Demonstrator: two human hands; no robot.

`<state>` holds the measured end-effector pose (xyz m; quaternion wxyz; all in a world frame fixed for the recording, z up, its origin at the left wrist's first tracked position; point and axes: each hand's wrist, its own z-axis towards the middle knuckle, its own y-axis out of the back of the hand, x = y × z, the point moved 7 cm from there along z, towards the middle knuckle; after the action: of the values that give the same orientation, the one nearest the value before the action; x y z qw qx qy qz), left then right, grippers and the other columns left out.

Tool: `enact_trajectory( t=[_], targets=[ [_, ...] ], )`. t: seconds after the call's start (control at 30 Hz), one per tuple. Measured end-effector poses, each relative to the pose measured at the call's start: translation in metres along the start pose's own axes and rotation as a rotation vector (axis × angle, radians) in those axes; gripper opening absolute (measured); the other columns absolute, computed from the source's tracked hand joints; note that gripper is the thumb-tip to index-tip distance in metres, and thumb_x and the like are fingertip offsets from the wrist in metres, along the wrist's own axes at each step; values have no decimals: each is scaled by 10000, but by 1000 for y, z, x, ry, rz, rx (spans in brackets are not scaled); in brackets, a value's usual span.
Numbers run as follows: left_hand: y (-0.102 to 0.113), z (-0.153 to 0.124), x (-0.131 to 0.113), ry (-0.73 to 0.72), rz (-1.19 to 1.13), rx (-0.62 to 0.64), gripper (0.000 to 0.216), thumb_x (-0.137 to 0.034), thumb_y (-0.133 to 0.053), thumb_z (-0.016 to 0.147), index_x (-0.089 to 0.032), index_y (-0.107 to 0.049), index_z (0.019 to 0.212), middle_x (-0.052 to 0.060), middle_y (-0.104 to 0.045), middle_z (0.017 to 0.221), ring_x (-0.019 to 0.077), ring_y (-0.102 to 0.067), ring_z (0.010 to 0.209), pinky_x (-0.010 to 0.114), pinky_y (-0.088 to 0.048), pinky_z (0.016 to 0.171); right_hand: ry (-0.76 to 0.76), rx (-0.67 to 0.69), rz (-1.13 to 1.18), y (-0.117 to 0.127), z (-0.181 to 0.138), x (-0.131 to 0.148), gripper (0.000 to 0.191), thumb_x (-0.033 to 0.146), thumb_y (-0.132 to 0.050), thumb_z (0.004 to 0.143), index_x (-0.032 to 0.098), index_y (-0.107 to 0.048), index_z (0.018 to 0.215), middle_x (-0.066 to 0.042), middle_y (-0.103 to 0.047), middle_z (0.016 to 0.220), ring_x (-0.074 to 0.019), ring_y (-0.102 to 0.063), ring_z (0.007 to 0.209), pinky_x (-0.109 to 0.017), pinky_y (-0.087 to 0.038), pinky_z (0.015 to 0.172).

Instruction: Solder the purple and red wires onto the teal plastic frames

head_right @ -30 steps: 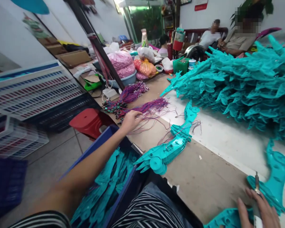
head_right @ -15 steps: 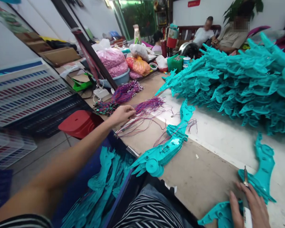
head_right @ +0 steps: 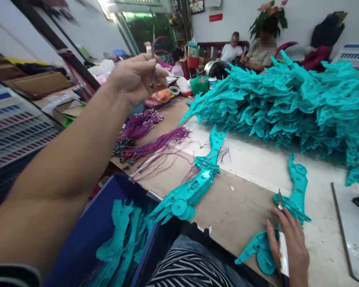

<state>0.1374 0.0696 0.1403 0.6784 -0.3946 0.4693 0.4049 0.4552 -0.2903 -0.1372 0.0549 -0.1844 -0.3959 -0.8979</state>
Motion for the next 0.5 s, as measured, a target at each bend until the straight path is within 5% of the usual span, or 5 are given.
enact_trajectory(
  t=[0.1, 0.2, 0.33, 0.4, 0.5],
  targets=[
    [-42, -13, -14, 2, 75, 85, 249, -89, -480, 961, -232, -551, 770, 1, -647, 709, 151, -541, 675, 274, -444, 651, 8, -14, 13, 4, 4, 11, 473, 497, -523, 961, 193, -601, 1315, -119, -634, 1339, -309, -614, 1247, -521, -432, 1142],
    [-89, -38, -10, 70, 72, 205, 275, -37, -461, 956, -175, -571, 745, -24, -569, 577, 75, -404, 472, 201, -357, 507, -17, -106, 41, 26, 23, 27, 396, 411, -520, 981, 228, -611, 1321, -89, -636, 1357, -290, -609, 1263, -476, -469, 1114],
    [-153, -84, 19, 145, -2, 377, 232, -123, -432, 993, -158, -587, 825, -55, -469, 463, 60, -375, 387, 185, -283, 450, 14, -329, 174, 78, 66, 53, 381, 181, -586, 940, 250, -605, 1315, -59, -712, 1241, -244, -669, 1180, -404, -544, 1033],
    [-184, -109, 40, 206, -41, 500, 126, -195, -520, 964, -161, -590, 864, -47, -519, 490, 73, -441, 406, 195, -314, 460, 119, -446, 288, 104, 88, 65, 382, 150, -605, 918, 255, -592, 1285, -63, -706, 1255, -246, -657, 1202, -444, -541, 1046],
    [-223, -144, 70, 300, -90, 674, 143, -259, -681, 864, -146, -593, 852, 21, -669, 667, 100, -574, 539, 213, -394, 531, 162, -440, 350, 122, 116, 69, 462, 233, -753, 831, 274, -548, 1244, -73, -671, 1318, -255, -565, 1326, -491, -497, 1107]
  ],
)
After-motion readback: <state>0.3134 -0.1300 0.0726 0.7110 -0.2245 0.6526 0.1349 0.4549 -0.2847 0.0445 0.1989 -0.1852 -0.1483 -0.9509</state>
